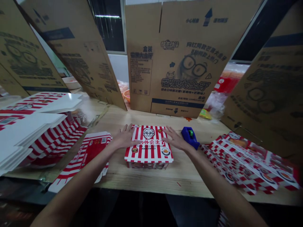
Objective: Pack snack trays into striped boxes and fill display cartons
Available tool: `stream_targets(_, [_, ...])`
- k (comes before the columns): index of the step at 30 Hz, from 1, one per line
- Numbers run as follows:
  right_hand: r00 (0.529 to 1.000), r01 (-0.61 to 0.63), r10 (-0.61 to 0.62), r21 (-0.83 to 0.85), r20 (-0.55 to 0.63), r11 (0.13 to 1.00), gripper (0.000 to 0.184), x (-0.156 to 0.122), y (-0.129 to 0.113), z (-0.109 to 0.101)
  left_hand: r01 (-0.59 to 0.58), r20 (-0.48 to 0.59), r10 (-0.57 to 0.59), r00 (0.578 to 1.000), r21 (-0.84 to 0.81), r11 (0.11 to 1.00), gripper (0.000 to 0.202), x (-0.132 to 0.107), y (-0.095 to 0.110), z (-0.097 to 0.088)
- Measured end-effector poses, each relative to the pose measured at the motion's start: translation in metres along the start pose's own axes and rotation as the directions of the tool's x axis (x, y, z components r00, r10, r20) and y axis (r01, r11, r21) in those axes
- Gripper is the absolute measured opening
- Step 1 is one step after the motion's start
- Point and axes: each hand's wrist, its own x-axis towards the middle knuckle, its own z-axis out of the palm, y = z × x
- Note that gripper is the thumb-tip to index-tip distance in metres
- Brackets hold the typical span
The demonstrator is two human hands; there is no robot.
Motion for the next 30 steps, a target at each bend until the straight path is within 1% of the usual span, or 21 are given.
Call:
stream_targets(1, [0.999,0.011,-0.015,-0.11,-0.039,0.994,0.066,-0.006,-0.007,0.004,-0.025,0.002,0.025,1.0,0.15,0.988,0.065,-0.007,0.011,0.004])
stream_targets(2, [0.997,0.033,-0.048,-0.194,-0.068,0.981,0.062,-0.012,-0.016,0.008,-0.056,0.022,0.052,0.998,0.276,0.96,0.059,-0.014,0.023,0.008])
stream_targets(3, [0.994,0.063,-0.084,-0.245,-0.076,0.967,0.055,-0.019,-0.025,0.012,-0.109,0.064,0.091,0.994,0.399,0.91,0.048,-0.02,0.033,0.012])
stream_targets(4, [0.992,0.093,-0.111,-0.265,-0.054,0.96,0.05,-0.027,-0.034,0.016,-0.168,0.115,0.128,0.985,0.489,0.856,0.038,-0.026,0.042,0.016])
stream_targets(5, [0.993,0.116,-0.122,-0.265,-0.005,0.957,0.048,-0.035,-0.043,0.019,-0.22,0.165,0.155,0.974,0.532,0.817,0.035,-0.032,0.049,0.019])
stream_targets(6, [0.992,0.127,-0.116,-0.254,0.056,0.959,0.049,-0.042,-0.05,0.021,-0.256,0.206,0.169,0.964,0.55,0.795,0.036,-0.037,0.053,0.02])
stream_targets(8, [0.984,0.116,-0.079,-0.231,0.163,0.966,0.062,-0.056,-0.06,0.026,-0.293,0.257,0.178,0.95,0.532,0.795,0.043,-0.046,0.051,0.02])
stream_targets(9, [0.981,0.107,-0.065,-0.228,0.184,0.968,0.071,-0.062,-0.062,0.028,-0.3,0.274,0.179,0.945,0.504,0.81,0.051,-0.05,0.047,0.018])
stream_targets(10, [0.981,0.102,-0.059,-0.233,0.185,0.967,0.078,-0.067,-0.064,0.031,-0.302,0.289,0.179,0.94,0.468,0.83,0.062,-0.053,0.041,0.016])
stream_targets(12, [0.987,0.093,-0.055,-0.261,0.148,0.961,0.083,-0.074,-0.064,0.035,-0.297,0.323,0.171,0.931,0.394,0.87,0.078,-0.06,0.029,0.011])
stream_targets(15, [0.992,0.082,-0.048,-0.309,0.115,0.948,0.084,-0.078,-0.063,0.041,-0.286,0.345,0.163,0.924,0.343,0.895,0.086,-0.064,0.018,0.007])
stream_targets(18, [0.99,0.122,-0.09,-0.333,0.11,0.935,0.08,-0.079,-0.062,0.043,-0.307,0.354,0.183,0.917,0.337,0.89,0.089,-0.064,0.018,0.004])
stream_targets(21, [0.985,0.173,-0.155,-0.371,0.077,0.913,0.077,-0.08,-0.058,0.047,-0.331,0.343,0.222,0.913,0.303,0.893,0.088,-0.061,0.019,0.006])
stream_targets(23, [0.982,0.187,-0.185,-0.404,0.044,0.895,0.074,-0.079,-0.054,0.051,-0.348,0.312,0.256,0.915,0.291,0.891,0.086,-0.06,0.017,0.011])
stream_targets(26, [0.975,0.199,-0.224,-0.443,-0.004,0.874,0.069,-0.078,-0.049,0.058,-0.357,0.246,0.287,0.926,0.322,0.877,0.08,-0.062,0.013,0.022])
stream_targets(28, [0.969,0.213,-0.245,-0.446,-0.014,0.869,0.067,-0.077,-0.048,0.059,-0.358,0.214,0.301,0.929,0.323,0.876,0.076,-0.065,0.011,0.027])
stream_targets(30, [0.963,0.24,-0.268,-0.427,-0.008,0.872,0.066,-0.076,-0.048,0.058,-0.361,0.201,0.311,0.929,0.305,0.881,0.072,-0.068,0.01,0.028])
